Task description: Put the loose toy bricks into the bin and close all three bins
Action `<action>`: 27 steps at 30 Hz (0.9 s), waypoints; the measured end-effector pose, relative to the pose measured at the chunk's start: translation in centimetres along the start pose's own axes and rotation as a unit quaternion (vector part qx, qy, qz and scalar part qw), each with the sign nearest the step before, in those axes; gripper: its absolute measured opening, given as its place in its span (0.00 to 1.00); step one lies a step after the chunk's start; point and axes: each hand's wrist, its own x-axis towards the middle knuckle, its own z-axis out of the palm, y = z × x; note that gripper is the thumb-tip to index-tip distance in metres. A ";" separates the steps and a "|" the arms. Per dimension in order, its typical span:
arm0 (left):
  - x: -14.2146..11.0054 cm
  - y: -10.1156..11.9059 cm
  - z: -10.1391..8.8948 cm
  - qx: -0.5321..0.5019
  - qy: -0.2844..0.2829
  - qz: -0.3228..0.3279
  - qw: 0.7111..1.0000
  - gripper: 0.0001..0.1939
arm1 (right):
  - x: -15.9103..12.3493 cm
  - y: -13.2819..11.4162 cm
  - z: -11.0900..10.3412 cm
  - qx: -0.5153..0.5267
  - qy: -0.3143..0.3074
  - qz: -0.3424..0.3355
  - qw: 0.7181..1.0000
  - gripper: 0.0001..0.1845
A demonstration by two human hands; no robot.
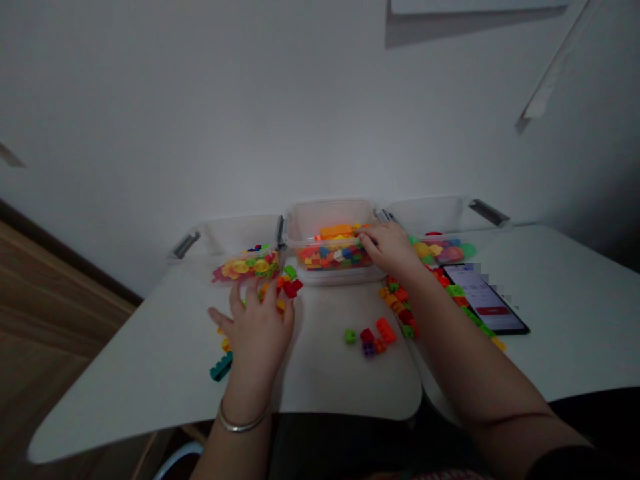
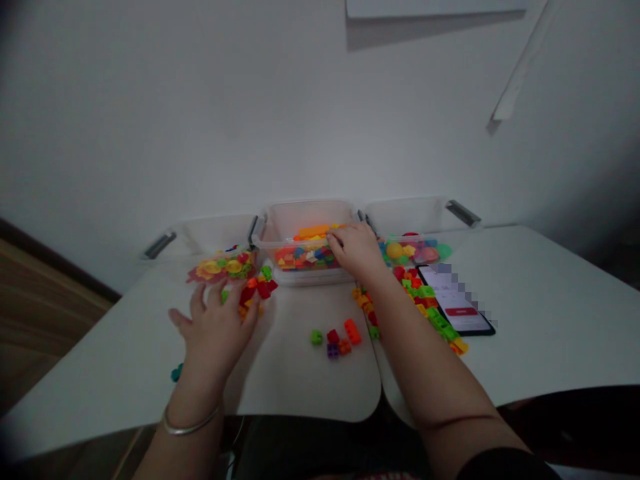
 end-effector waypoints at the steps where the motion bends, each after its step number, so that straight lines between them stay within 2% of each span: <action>1: -0.6 -0.7 -0.5 0.034 -0.007 -0.031 0.999 0.23 | 0.0 0.0 -0.1 -0.001 0.001 0.000 1.000 0.21; 5: -2.5 -3.3 -1.2 0.111 -0.055 -0.135 0.983 0.33 | -0.2 0.0 -0.1 0.010 0.001 0.004 1.000 0.22; 8: -2.9 -4.5 -0.7 0.098 -0.134 -0.188 0.968 0.40 | -0.4 0.2 0.1 0.037 0.014 0.012 0.999 0.22; 11: -3.0 -4.7 0.1 0.092 -0.182 -0.167 0.965 0.42 | -0.5 0.1 0.3 0.079 0.064 0.016 0.995 0.21; 15: -3.1 -3.7 0.9 0.109 -0.190 -0.120 0.968 0.38 | -1.0 -1.1 -0.3 0.121 0.156 -0.001 0.980 0.18; 17: -3.1 -2.9 1.2 0.100 -0.188 -0.098 0.972 0.36 | -1.8 -2.2 -0.7 0.138 0.159 -0.029 0.977 0.16; 20: -3.0 -2.3 1.9 0.081 -0.172 -0.077 0.979 0.33 | -3.9 -4.3 -0.9 0.160 0.074 -0.094 0.980 0.14; 22: -3.0 -2.5 2.5 0.050 -0.162 -0.069 0.983 0.31 | -5.7 -5.7 -0.7 0.144 0.002 -0.129 0.981 0.16; 27: -2.9 -4.0 4.3 -0.074 -0.175 -0.019 0.982 0.23 | -9.1 -8.6 0.4 0.110 -0.117 -0.150 0.976 0.23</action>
